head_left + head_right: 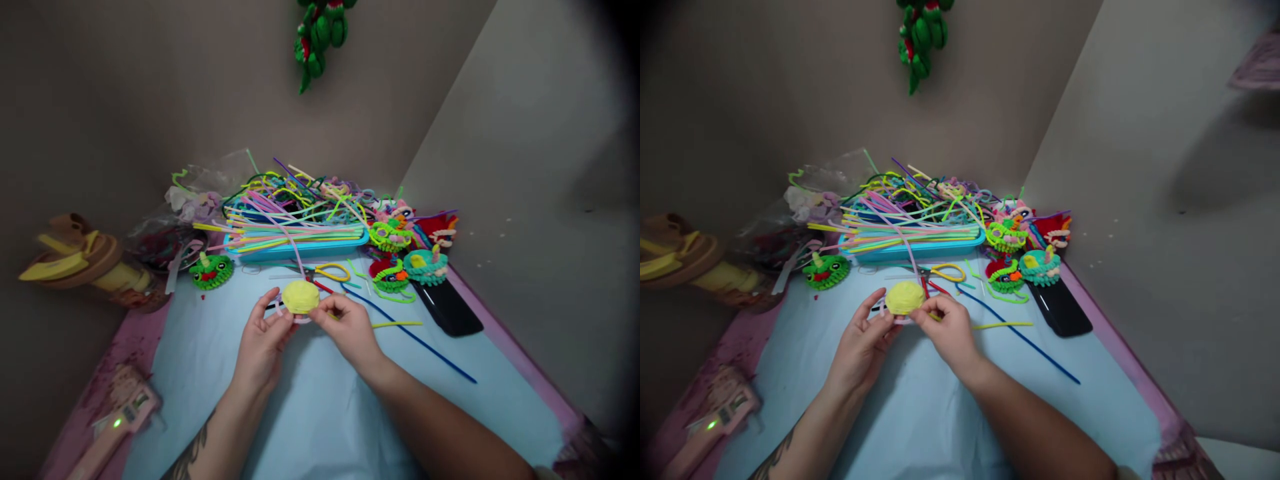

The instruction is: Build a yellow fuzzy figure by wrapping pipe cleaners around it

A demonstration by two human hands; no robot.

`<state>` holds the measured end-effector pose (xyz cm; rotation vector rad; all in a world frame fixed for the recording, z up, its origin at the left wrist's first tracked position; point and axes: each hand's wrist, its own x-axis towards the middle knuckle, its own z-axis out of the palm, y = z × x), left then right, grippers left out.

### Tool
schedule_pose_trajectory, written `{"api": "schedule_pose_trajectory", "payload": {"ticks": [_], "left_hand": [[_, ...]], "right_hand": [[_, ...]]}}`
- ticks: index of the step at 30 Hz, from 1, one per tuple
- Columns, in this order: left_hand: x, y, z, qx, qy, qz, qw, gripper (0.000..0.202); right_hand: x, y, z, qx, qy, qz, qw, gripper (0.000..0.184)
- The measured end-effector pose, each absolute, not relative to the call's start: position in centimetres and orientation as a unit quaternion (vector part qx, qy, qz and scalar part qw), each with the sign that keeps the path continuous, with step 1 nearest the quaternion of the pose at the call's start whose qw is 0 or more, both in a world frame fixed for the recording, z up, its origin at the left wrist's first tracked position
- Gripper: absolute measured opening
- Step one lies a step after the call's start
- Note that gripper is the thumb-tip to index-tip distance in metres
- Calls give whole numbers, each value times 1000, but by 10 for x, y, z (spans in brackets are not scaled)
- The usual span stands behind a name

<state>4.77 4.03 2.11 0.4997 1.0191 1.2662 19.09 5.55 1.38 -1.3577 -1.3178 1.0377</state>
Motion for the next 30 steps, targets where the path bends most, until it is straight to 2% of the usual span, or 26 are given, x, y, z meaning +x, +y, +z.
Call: {"api": "schedule_pose_trajectory", "payload": {"ticks": [4, 8, 11, 15, 17, 20, 25, 30], "left_hand": [[48, 40, 20, 222, 455, 562, 653, 70], [48, 40, 16, 250, 463, 564, 636, 61], [46, 40, 12, 321, 506, 562, 570, 55], [41, 40, 10, 419, 561, 553, 452, 58], [39, 40, 12, 446, 573, 539, 428, 57], [38, 41, 17, 463, 585, 511, 427, 55], [36, 43, 23, 472, 563, 501, 457, 36], [33, 46, 26, 432, 558, 509, 492, 35]], "right_hand": [[190, 54, 12, -554, -547, 417, 469, 19], [189, 54, 12, -552, -549, 415, 471, 18], [191, 55, 13, -555, -562, 394, 470, 16], [192, 56, 14, -552, -595, 343, 472, 15], [192, 56, 13, -547, -608, 330, 472, 15], [192, 56, 11, -542, -621, 320, 467, 13], [192, 55, 8, -534, -641, 314, 453, 12], [191, 54, 8, -529, -651, 314, 445, 13]]}}
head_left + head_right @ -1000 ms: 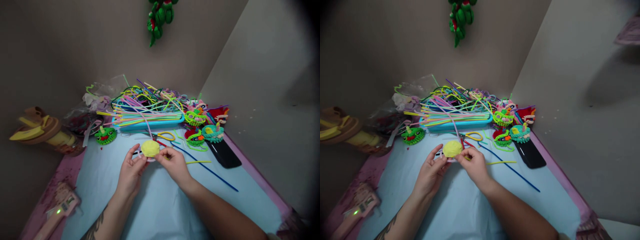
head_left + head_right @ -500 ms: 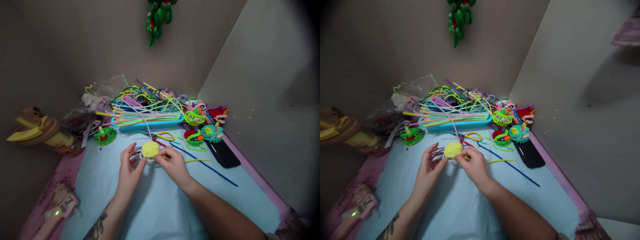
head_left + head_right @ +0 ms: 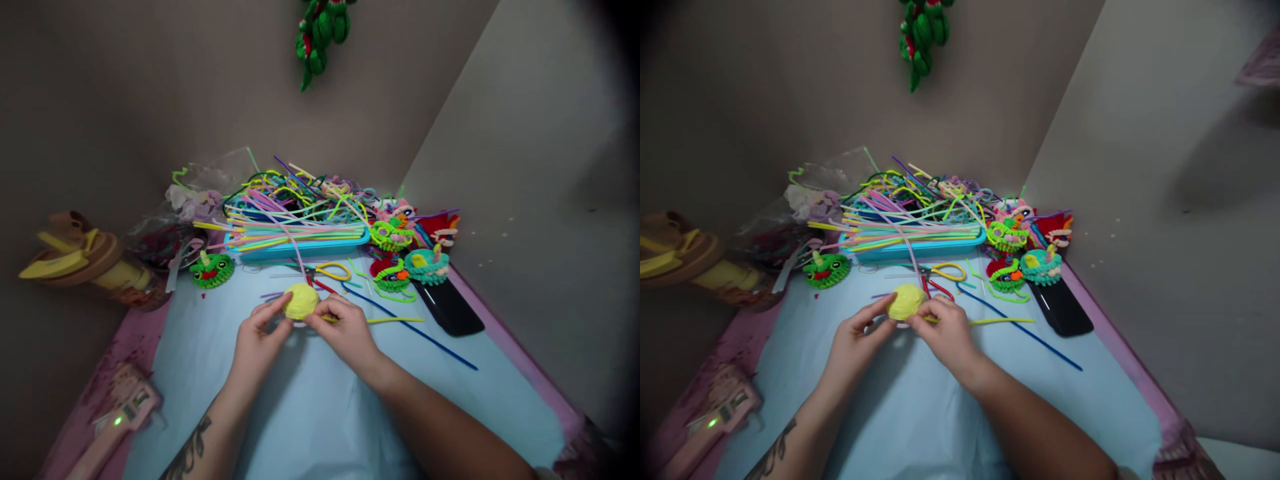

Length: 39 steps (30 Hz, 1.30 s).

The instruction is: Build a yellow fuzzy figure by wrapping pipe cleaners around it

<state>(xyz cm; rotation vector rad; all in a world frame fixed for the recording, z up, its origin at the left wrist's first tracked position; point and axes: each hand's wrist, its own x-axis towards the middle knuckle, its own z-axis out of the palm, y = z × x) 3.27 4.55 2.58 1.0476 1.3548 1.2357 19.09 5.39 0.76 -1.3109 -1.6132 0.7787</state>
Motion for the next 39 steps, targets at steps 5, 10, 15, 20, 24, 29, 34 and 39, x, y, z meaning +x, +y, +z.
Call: {"api": "schedule_pose_trajectory", "payload": {"ticks": [5, 10, 15, 20, 24, 29, 34, 39], "left_hand": [[32, 46, 25, 442, 571, 502, 477, 32], [32, 45, 22, 436, 580, 509, 463, 30], [35, 44, 20, 444, 580, 500, 465, 24], [35, 44, 19, 444, 576, 503, 467, 33], [33, 43, 17, 466, 580, 493, 452, 37], [33, 41, 15, 480, 593, 491, 421, 35], [33, 41, 12, 476, 572, 506, 437, 33], [30, 41, 5, 476, 567, 493, 458, 35]], "right_hand": [[191, 53, 6, -532, -651, 317, 439, 14], [190, 53, 7, -531, -651, 319, 439, 15], [188, 52, 11, -525, -652, 323, 442, 15], [189, 52, 10, -531, -644, 326, 444, 13], [189, 52, 9, -543, -619, 352, 445, 7], [190, 54, 11, -538, -601, 389, 445, 9], [192, 59, 10, -523, -591, 392, 474, 11], [194, 63, 6, -487, -523, 502, 487, 17]]}}
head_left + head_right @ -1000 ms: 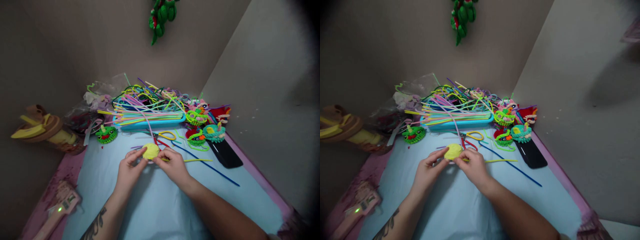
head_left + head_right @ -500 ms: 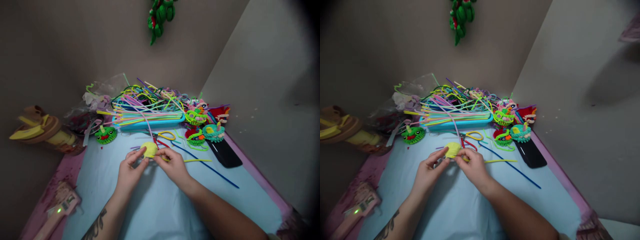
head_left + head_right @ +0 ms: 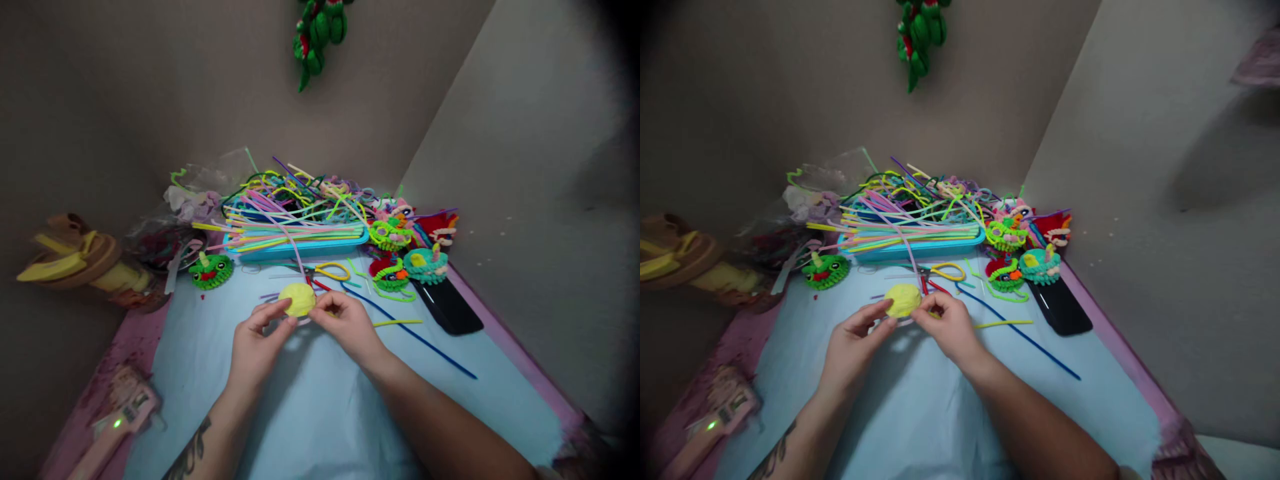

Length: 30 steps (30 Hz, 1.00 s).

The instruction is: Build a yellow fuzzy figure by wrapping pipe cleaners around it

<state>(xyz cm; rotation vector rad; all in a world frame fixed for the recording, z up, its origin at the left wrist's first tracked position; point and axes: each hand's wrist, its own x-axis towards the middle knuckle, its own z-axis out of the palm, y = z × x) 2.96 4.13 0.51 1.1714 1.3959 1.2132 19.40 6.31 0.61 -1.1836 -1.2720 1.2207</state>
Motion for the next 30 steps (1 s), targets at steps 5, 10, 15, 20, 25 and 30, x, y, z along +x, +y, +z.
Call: {"api": "schedule_pose_trajectory", "payload": {"ticks": [5, 10, 15, 20, 25, 30], "left_hand": [[28, 43, 1, 466, 572, 487, 468, 36], [33, 42, 5, 475, 571, 493, 454, 36], [35, 40, 9, 521, 587, 479, 394, 31], [34, 39, 9, 527, 594, 474, 380, 28], [35, 39, 11, 518, 596, 479, 384, 28], [35, 39, 12, 503, 602, 479, 393, 28]], "right_hand": [[195, 62, 7, -487, -498, 525, 489, 20], [193, 60, 9, -510, -511, 496, 481, 18], [189, 57, 10, -536, -523, 470, 466, 16], [187, 55, 10, -543, -530, 466, 455, 16], [187, 55, 7, -536, -524, 478, 457, 17], [188, 55, 8, -536, -524, 483, 453, 18]]}}
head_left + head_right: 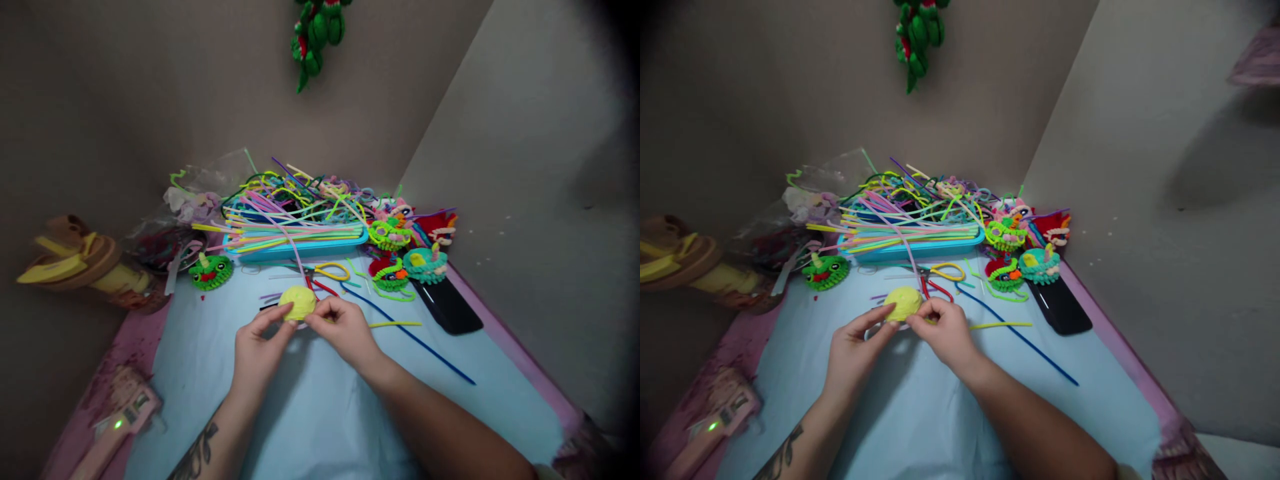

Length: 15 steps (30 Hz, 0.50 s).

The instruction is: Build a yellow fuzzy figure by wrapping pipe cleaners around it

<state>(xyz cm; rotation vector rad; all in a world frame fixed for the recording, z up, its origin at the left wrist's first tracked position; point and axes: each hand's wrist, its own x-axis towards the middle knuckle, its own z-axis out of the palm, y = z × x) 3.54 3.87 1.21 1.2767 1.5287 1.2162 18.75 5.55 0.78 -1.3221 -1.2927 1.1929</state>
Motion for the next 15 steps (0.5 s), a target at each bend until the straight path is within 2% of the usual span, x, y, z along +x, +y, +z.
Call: {"api": "schedule_pose_trajectory", "payload": {"ticks": [8, 15], "left_hand": [[32, 42, 4, 515, 584, 467, 419, 38], [33, 41, 7, 492, 596, 455, 443, 35]], "right_hand": [[189, 56, 10, -543, -539, 461, 450, 17], [190, 56, 10, -530, -567, 464, 428, 16]]}}
